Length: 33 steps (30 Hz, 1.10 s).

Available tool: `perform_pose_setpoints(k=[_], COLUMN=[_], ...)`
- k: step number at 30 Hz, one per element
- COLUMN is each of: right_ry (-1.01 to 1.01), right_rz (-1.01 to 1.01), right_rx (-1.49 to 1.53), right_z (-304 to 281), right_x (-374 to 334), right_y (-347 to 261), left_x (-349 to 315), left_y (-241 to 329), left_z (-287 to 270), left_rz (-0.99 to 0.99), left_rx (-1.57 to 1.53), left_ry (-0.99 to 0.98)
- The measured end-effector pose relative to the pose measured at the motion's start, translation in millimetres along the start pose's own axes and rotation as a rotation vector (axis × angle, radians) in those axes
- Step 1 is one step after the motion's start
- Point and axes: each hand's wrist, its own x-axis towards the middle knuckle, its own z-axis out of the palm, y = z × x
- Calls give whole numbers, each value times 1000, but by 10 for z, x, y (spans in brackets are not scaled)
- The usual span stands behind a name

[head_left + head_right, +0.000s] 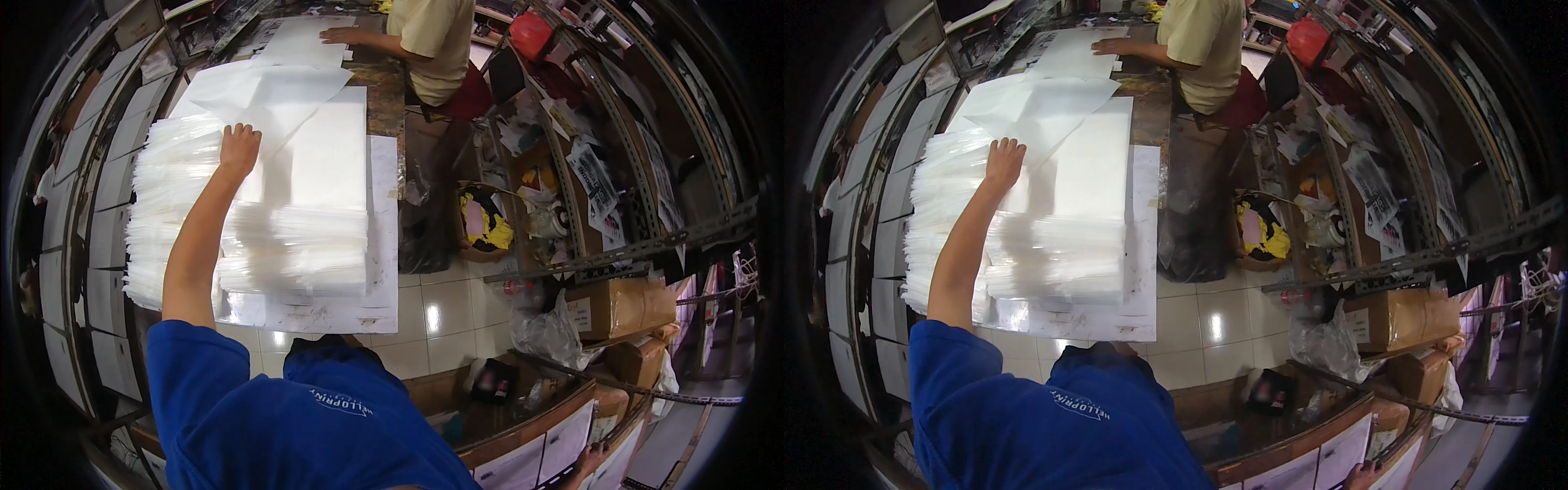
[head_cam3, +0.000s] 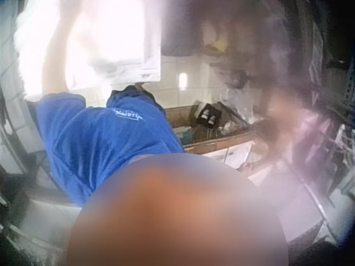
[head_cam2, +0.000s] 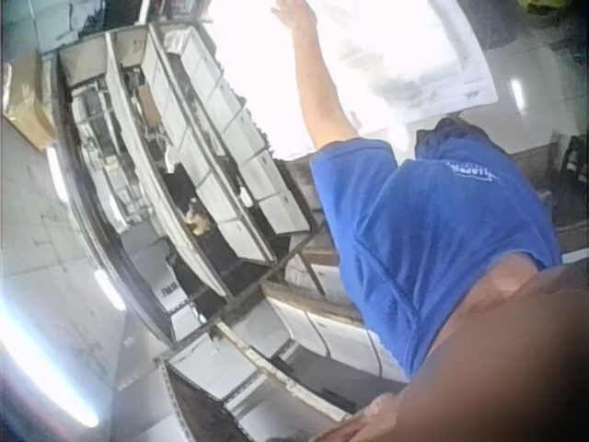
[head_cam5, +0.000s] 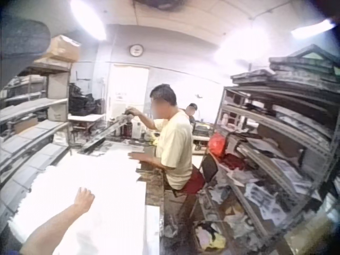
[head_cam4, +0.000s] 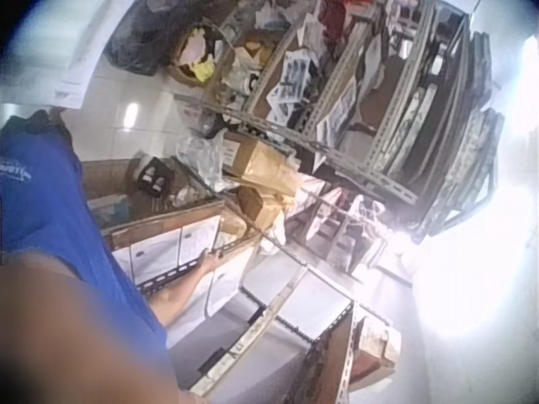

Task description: The person repeatedly picks up white sheets from a table and places them onto a metal shelving unit. The person handles the sheets one at a time, stacking them in a neat pile on the shelf.

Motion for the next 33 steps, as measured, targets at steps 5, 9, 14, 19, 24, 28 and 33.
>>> perform_pose_setpoints(k=[5, 9, 14, 19, 24, 28, 33], right_ry=[0, 16, 9, 6, 149, 247, -353], right_rz=[-4, -24, 21, -48, -74, -292, -368], right_rx=[-21, -86, -33, -79, 18, 435, 1225], right_z=[48, 148, 193, 161, -8, -254, -933], right_x=[-55, 42, 47, 42, -94, 43, -222], right_y=[-7, 53, 76, 104, -341, -1292, -2925], left_x=[252, 599, 541, 222, 73, -159, -498], left_y=[-77, 170, 1232, 2318, 3069, 3379, 3975], left_z=[-210, -909, -1870, -2654, -3301, -3801, -4211], left_rz=[20, 113, 334, 513, 567, 610, 748], left_rx=[-143, -395, -739, -1086, -1552, -1802, -1798], left_ry=[255, 550, 709, 687, 654, 254, 273])
